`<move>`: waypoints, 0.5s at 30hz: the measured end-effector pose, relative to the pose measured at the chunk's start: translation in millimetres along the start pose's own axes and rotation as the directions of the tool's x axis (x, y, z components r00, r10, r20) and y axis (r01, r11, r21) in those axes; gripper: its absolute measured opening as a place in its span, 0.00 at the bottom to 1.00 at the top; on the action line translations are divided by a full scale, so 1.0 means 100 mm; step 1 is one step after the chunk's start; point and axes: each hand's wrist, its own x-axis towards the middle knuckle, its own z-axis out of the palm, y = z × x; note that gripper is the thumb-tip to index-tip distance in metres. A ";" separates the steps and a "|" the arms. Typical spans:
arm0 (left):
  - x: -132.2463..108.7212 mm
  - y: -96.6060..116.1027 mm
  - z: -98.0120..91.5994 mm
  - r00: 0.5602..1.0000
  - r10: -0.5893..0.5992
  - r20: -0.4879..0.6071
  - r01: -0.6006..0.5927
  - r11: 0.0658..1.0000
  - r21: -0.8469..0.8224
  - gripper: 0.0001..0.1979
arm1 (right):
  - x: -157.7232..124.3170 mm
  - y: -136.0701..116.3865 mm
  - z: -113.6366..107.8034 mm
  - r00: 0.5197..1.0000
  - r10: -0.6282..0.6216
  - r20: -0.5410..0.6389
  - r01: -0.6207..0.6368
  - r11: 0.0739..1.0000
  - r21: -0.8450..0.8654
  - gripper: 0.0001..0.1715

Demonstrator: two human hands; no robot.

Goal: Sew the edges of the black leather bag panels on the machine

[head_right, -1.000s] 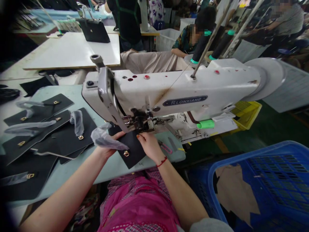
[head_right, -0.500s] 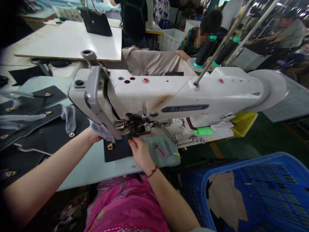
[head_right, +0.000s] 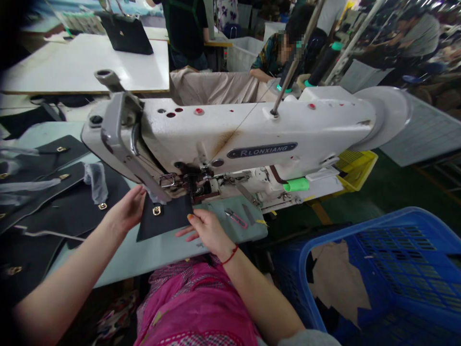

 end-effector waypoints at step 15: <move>-0.56 -0.97 0.63 0.964 0.156 -0.215 -0.198 0.961 -0.191 0.17 | -0.06 -0.02 -0.02 0.997 -0.031 0.068 0.033 0.999 -0.019 0.19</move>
